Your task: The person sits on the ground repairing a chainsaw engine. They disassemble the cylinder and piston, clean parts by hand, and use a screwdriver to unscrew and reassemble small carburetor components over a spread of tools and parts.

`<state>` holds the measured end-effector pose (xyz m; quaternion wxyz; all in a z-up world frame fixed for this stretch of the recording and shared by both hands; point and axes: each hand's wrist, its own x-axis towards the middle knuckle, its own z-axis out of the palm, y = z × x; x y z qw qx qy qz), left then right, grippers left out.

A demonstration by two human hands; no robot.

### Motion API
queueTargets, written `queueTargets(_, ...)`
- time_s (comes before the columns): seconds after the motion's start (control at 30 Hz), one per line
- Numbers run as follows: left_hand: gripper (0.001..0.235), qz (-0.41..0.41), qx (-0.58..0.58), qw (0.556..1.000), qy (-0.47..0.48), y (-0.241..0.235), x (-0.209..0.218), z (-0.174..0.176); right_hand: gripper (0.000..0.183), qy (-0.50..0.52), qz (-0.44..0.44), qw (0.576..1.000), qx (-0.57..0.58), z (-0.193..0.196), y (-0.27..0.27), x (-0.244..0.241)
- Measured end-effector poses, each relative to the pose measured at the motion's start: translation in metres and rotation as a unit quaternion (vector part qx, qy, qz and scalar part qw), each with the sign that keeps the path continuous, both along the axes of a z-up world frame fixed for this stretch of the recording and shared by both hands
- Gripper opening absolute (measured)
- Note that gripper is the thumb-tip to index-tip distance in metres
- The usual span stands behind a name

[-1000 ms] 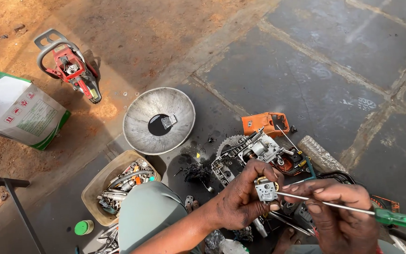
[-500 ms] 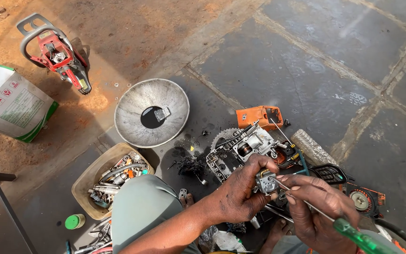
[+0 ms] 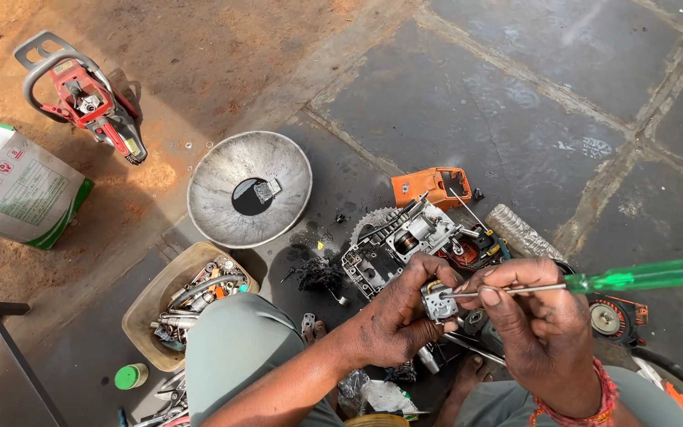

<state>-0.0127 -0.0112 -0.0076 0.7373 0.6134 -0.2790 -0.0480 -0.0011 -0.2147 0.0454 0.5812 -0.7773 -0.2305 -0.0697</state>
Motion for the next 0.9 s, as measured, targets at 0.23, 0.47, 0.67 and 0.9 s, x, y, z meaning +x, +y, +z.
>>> queueTargets(0.23, 0.056, 0.005, -0.038, 0.999, 0.024, -0.003, -0.002, 0.002, 0.016, 0.086, 0.033, 0.989, 0.119, -0.008, -0.004, 0.001)
queueTargets(0.47, 0.051, -0.054, -0.125, 0.987, 0.084, 0.000, -0.004, 0.006, 0.015, 0.152, 0.069, 0.949, 0.268, -0.023, -0.007, 0.010)
queueTargets(0.67, 0.048, -0.027, -0.076, 0.993, 0.091, 0.001, -0.004, 0.004, 0.017, 0.182, 0.094, 0.922, 0.328, -0.021, -0.008, 0.011)
queueTargets(0.9, 0.052, 0.026, -0.031, 0.998, -0.043, 0.003, -0.001, -0.003, 0.018, 0.153, 0.083, 0.912, 0.370, -0.004, -0.007, 0.013)
